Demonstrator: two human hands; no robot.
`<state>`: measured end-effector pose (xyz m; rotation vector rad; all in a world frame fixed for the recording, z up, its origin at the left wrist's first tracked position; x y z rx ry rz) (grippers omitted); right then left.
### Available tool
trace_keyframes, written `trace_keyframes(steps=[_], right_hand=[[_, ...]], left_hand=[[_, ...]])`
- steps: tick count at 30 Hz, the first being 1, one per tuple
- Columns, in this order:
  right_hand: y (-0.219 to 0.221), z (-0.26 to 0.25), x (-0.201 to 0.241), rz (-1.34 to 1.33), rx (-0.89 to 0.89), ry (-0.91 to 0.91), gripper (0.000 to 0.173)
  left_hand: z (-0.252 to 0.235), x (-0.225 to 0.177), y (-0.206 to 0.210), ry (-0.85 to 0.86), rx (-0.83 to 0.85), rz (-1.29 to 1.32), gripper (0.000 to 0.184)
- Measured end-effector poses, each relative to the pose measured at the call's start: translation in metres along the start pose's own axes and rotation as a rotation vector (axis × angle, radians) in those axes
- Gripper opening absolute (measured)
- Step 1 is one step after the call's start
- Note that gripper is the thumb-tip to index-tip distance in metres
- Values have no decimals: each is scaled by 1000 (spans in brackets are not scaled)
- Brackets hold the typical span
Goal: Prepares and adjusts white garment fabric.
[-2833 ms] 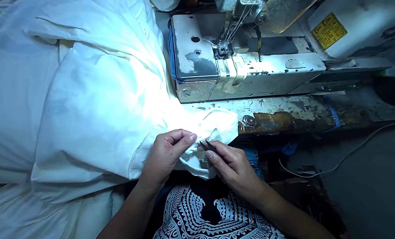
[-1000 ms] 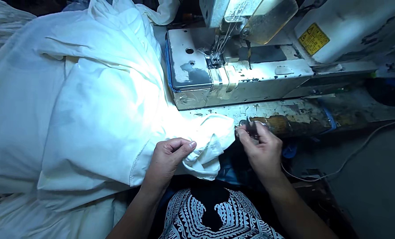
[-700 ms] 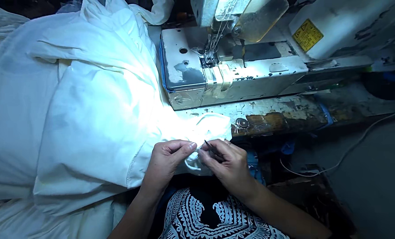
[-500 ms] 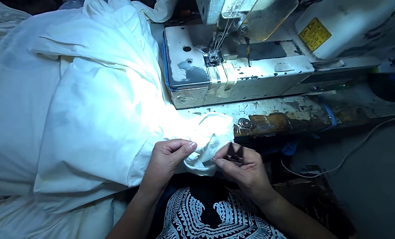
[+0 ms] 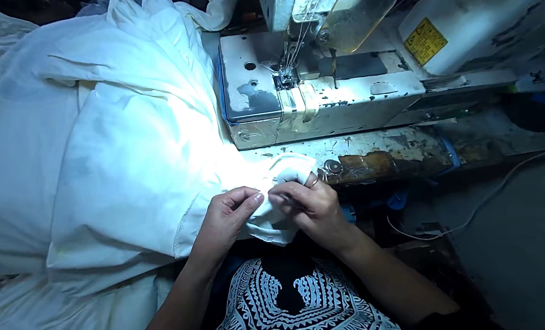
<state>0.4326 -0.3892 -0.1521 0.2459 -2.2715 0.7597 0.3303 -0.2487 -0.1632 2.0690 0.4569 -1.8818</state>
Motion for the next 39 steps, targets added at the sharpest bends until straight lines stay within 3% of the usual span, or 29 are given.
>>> trace_keyframes(steps=[6,9,11,16,20,23,26,28,30,39], right_hand=[[-68,-15,-36,-59,-277,295,16],[-78,-6,-35,31,-95,359,58],[-67,8,-29,57,13,337,66],[-39,20,-11,-112,114,205,32],[-32,14,-12,-127,77,204,33],[-22,-1,-27,-245,212,384,40],[-3,-14,-33,-659,396,594,5],[1,-17,-26,-928,395,705,14],[-1,-19,-22,-1002,326,759,20],[-8,-14,-26,-904,277,719,19]], left_hand=[[0,2,-3,-29,-25,30,18],[-2,2,-3,-37,-9,74,19],[-2,1,-4,-48,-7,110,21],[-1,-1,-4,-54,2,104,22],[0,-2,-3,-50,25,121,16],[0,-4,-4,-49,66,129,17],[-2,-18,-11,22,69,12,17],[-3,-28,-23,81,15,-132,17],[-3,-36,-35,104,-11,-223,15],[-4,-34,-38,71,53,-169,7]])
Point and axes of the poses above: each hand's wrist, its own z-axis away from the middle knuckle, its own y-axis out of the palm, x = y × z, the point moved 5 cm from there along -z, towards the middle knuckle, and after that the axes turned 8 degrees about y, right-handed, at the moved point
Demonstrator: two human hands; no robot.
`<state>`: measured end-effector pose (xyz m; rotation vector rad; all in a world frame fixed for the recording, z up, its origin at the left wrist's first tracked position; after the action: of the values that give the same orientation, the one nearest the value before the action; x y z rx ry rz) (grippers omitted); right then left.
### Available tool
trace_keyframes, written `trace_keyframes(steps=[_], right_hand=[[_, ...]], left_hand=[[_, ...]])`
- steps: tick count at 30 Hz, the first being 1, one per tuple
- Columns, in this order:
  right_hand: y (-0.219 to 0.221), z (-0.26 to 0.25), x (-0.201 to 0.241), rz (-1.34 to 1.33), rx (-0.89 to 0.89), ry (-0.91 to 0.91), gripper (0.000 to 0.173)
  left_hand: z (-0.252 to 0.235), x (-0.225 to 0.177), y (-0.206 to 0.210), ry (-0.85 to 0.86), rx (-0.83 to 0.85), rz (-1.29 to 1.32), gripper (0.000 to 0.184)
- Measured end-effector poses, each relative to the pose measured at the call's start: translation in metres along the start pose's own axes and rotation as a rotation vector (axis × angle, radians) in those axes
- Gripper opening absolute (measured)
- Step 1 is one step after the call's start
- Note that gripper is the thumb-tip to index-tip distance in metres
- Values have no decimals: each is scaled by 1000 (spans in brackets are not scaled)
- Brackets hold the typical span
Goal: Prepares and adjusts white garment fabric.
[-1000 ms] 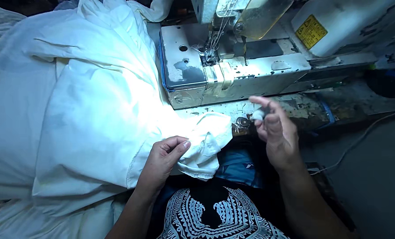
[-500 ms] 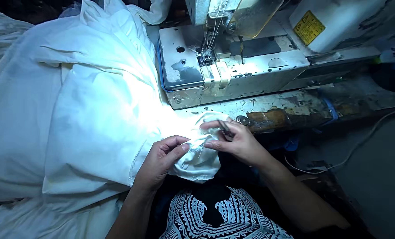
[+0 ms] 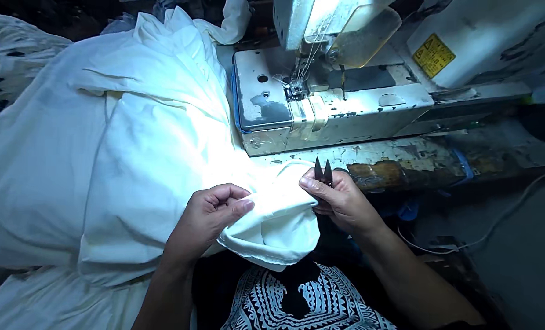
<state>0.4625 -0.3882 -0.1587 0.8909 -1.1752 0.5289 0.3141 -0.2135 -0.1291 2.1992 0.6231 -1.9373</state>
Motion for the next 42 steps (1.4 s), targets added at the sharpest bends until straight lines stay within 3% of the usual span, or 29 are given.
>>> trace_keyframes(steps=[4,11,15,18,23,28,31,36,39,42], right_hand=[[0,3,2,124,42,-21,4],[10,4,-5,118,51,-44,7],[12,7,-1,97,92,-58,8],[13,9,2,109,100,-60,5],[12,11,8,120,96,-26,19],[6,0,14,27,105,-75,25],[-3,-14,10,-60,52,-51,25],[-16,-32,10,-95,-1,-33,27],[-20,-31,13,153,9,-255,26],[-48,-16,26,745,-255,-510,36]], left_hand=[[3,-2,4,73,17,-56,4],[0,2,17,22,-241,220,19],[-8,-10,6,136,-283,30,12],[-19,-28,2,195,-225,-89,19],[-47,-55,10,290,-134,-176,22],[-102,-84,18,504,-56,-602,13],[-137,-77,23,491,13,-775,12],[-164,-66,28,378,42,-843,9],[-162,-60,5,465,77,-831,9],[-146,-96,-95,485,-27,-960,26]])
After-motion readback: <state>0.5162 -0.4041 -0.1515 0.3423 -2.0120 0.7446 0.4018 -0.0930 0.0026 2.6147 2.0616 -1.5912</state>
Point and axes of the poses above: each hand's wrist, its own z-axis away from the middle knuckle, its own y-axis out of the palm, x = y × z, the point moved 5 cm from there along -z, towards the middle knuckle, and after that the axes turned 8 degrees about y, right-handed, at the moved point
